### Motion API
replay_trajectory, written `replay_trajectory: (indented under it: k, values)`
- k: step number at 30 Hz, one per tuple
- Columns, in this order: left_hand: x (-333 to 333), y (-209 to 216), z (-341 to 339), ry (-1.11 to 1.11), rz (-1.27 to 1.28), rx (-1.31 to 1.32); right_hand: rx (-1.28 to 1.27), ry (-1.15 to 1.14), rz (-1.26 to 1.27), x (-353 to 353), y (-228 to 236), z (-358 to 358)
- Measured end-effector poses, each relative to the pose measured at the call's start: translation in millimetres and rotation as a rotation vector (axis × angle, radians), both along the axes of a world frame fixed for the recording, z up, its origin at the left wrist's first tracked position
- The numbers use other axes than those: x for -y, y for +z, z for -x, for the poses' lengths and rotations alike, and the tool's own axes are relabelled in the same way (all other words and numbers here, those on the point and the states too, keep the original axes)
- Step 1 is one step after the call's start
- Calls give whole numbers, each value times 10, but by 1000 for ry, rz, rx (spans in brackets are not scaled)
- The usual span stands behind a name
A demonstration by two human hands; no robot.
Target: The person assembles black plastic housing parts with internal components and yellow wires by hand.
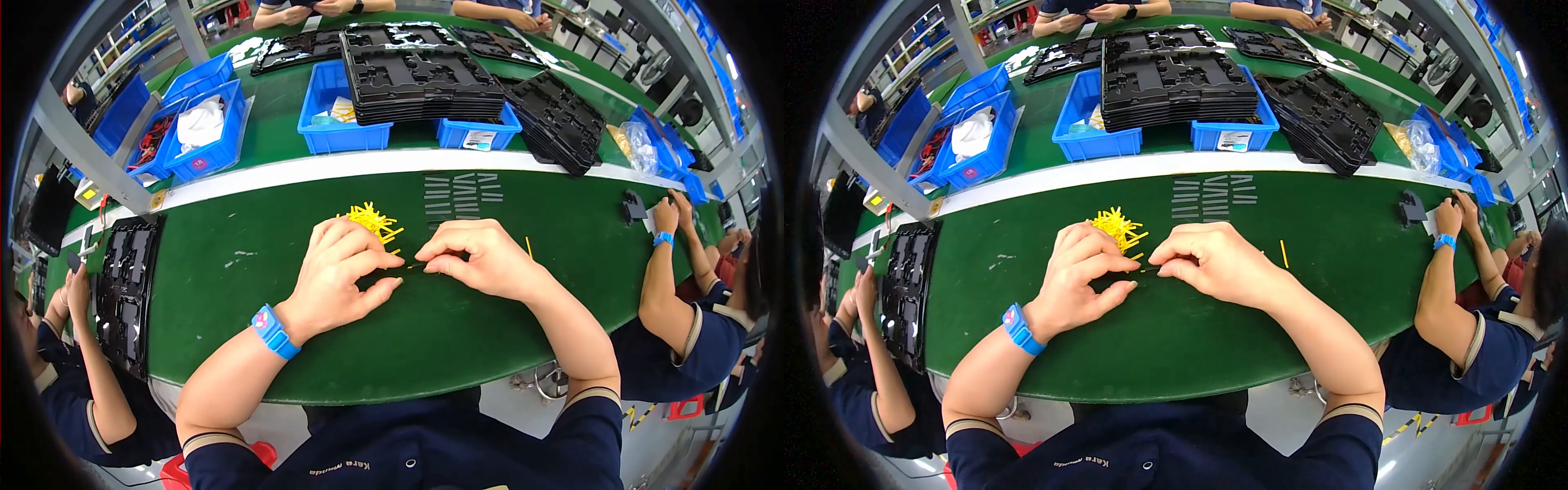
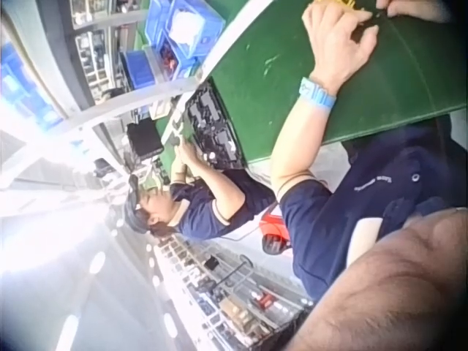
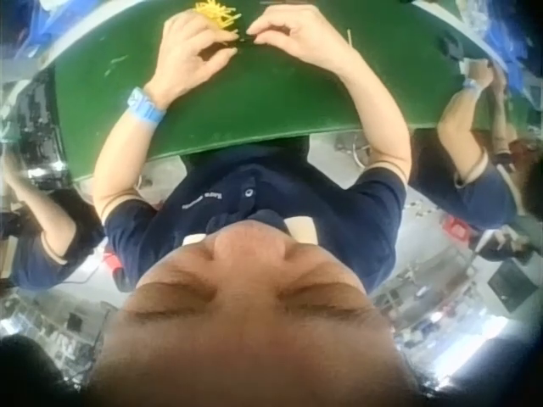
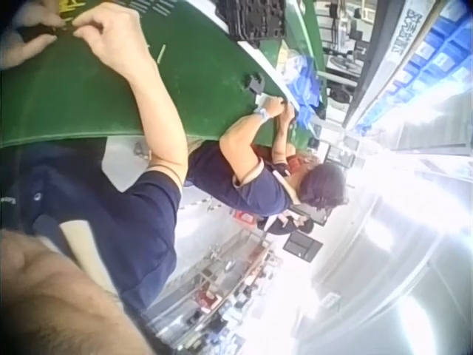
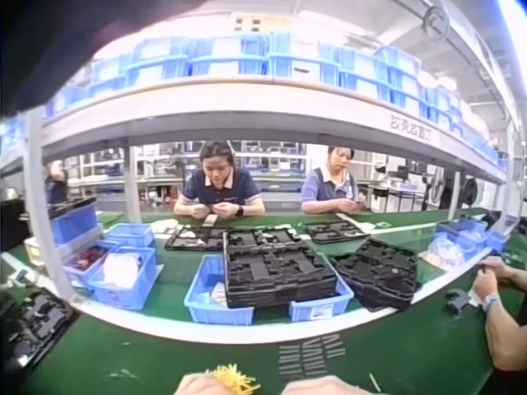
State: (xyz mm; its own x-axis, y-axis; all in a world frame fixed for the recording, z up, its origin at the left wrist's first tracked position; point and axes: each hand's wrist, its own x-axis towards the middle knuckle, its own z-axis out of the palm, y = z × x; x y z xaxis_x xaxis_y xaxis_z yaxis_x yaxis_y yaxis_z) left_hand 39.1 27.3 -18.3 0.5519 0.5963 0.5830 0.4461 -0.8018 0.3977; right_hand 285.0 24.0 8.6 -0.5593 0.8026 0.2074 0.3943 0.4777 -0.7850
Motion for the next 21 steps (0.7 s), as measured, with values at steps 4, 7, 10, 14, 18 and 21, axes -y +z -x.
replay_trajectory:
  k: [4,7,10,14,18,21]
  values:
    - [19,12,-1,-18,-4,-1,9,31,-96,15,-32,69]
    - [-3,-31,-6,-10,-49,9,-3,44,-144,25,-91,98]
    - [0,-38,-10,-3,-50,21,-33,58,-194,23,-129,130]
    - [16,3,-31,-2,-5,14,-107,74,-212,43,-102,156]
    - [-48,-1,8,102,-109,24,-270,-41,-228,-134,-89,6]
    - [-155,-29,129,256,-142,-16,-237,-382,71,-311,-36,-367]
